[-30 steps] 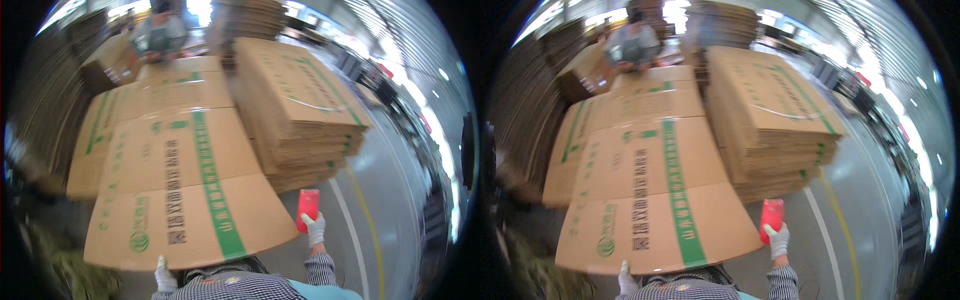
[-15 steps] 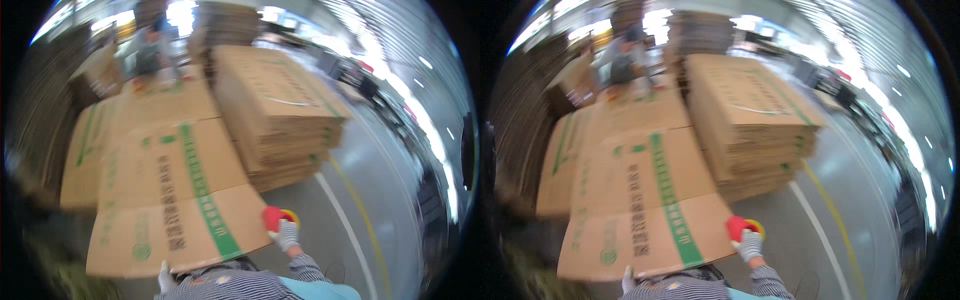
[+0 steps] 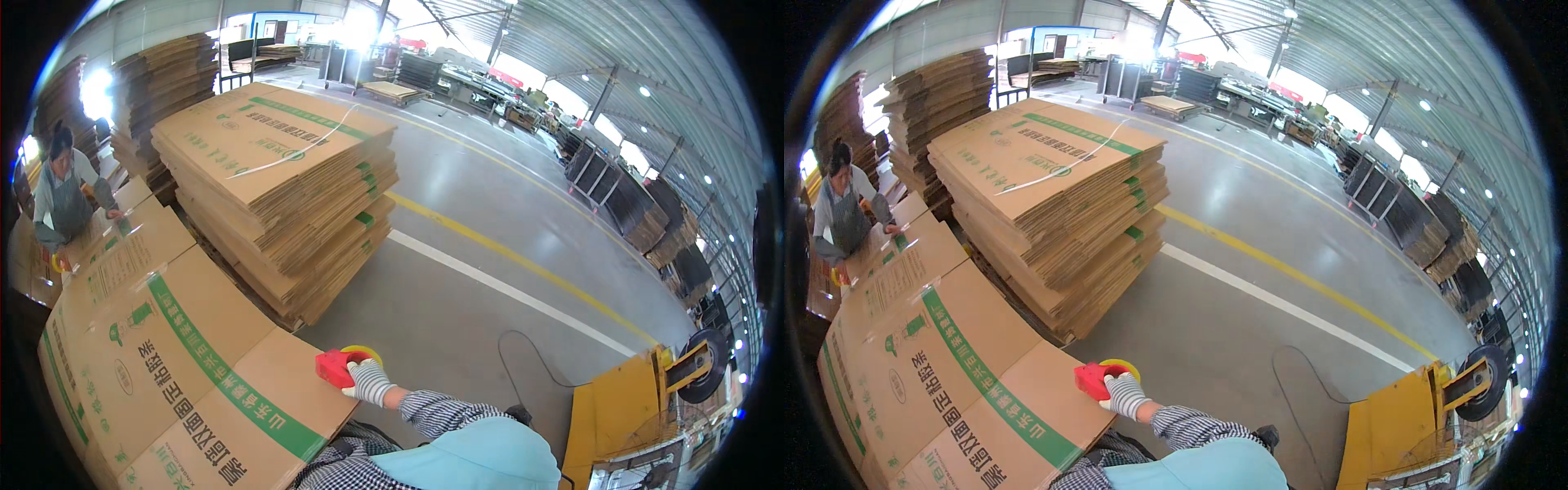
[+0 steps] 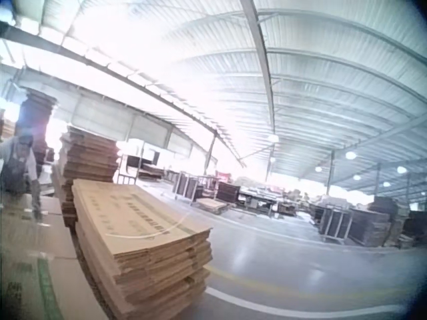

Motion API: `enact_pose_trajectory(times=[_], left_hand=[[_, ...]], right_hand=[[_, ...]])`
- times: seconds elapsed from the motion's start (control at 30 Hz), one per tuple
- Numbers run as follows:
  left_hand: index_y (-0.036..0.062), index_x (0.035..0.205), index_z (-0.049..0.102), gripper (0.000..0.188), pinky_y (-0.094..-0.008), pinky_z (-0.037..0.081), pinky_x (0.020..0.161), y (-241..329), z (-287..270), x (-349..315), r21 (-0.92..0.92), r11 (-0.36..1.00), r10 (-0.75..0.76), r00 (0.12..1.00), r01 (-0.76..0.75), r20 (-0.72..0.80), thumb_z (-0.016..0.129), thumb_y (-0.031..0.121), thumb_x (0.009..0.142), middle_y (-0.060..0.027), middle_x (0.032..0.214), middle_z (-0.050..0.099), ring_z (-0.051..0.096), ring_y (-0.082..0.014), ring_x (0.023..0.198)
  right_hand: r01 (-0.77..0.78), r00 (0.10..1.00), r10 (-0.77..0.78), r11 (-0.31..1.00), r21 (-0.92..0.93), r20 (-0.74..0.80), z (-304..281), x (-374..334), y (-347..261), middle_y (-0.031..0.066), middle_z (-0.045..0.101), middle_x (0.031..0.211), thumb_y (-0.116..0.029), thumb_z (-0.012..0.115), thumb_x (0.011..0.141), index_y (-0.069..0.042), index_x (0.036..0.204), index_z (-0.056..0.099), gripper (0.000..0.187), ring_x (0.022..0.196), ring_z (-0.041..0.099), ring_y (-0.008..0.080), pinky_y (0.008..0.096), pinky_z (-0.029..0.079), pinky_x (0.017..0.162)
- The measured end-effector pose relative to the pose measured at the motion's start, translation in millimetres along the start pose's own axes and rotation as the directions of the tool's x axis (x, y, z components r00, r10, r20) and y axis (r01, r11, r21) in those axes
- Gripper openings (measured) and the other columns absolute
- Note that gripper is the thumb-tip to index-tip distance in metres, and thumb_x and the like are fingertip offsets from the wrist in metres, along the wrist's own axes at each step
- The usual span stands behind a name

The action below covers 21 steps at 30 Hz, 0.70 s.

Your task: The person is assembling large cardboard boxes from flat sheets and sealing them with a tape dispenser.

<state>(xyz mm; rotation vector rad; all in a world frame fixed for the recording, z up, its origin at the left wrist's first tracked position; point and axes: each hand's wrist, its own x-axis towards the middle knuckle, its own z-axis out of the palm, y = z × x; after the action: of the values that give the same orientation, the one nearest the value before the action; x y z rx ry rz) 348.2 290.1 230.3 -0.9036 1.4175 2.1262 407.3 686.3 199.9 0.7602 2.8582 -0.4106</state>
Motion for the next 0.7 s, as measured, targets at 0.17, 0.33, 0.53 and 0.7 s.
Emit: enact_pose_trajectory(times=[0.17, 0.33, 0.53, 0.7], left_hand=[[0.0086, 0.142, 0.047, 0.061, -0.0445, 0.046, 0.101, 11.0, -9.2, 3.0, 0.019, 1.000, 0.003, 1.000, -0.003, -0.005, 0.053, 0.049, 0.096, -0.0165, 0.139, 0.052, 0.055, -0.0306, 0.121], [0.0089, 0.143, 0.046, 0.064, -0.0445, 0.046, 0.102, 31.0, -29.0, -3.9, 0.005, 0.999, 0.048, 0.997, -0.047, -0.055, 0.053, 0.051, 0.096, -0.0176, 0.140, 0.051, 0.054, -0.0312, 0.121], [0.0051, 0.141, 0.047, 0.053, -0.0440, 0.044, 0.103, 104.4, -39.9, 67.7, -0.242, 0.935, 0.255, 0.966, -0.259, -0.045, 0.048, 0.039, 0.100, -0.0127, 0.138, 0.054, 0.054, -0.0277, 0.123], [0.0041, 0.137, 0.051, 0.050, -0.0331, 0.035, 0.112, 170.2, -93.7, 326.4, -0.320, 0.776, 0.606, 0.782, -0.543, 0.142, 0.040, 0.040, 0.105, -0.0106, 0.140, 0.054, 0.051, -0.0231, 0.126]], right_hand=[[-0.032, 0.996, 0.034, 0.999, -0.019, 0.080, 15.4, 10.4, -9.3, 0.0276, 0.067, 0.098, -0.049, 0.073, 0.072, 0.003, 0.114, 0.059, 0.068, 0.097, 0.065, 0.0405, 0.0459, 0.051, 0.089], [-0.004, 0.993, 0.010, 0.999, -0.051, 0.114, 15.2, 23.4, -37.9, 0.0274, 0.067, 0.099, -0.049, 0.073, 0.072, 0.003, 0.115, 0.059, 0.069, 0.095, 0.066, 0.0414, 0.0463, 0.051, 0.088], [0.211, 0.969, -0.198, 0.975, 0.075, -0.146, -9.3, 64.8, -76.5, 0.0266, 0.066, 0.084, -0.043, 0.082, 0.064, 0.002, 0.093, 0.061, 0.057, 0.079, 0.067, 0.0409, 0.0483, 0.054, 0.074], [0.244, 0.967, -0.229, 0.960, 0.137, -0.115, -11.3, 164.4, -125.6, 0.0231, 0.067, 0.085, -0.041, 0.085, 0.062, 0.001, 0.099, 0.059, 0.062, 0.079, 0.066, 0.0406, 0.0464, 0.054, 0.072]])
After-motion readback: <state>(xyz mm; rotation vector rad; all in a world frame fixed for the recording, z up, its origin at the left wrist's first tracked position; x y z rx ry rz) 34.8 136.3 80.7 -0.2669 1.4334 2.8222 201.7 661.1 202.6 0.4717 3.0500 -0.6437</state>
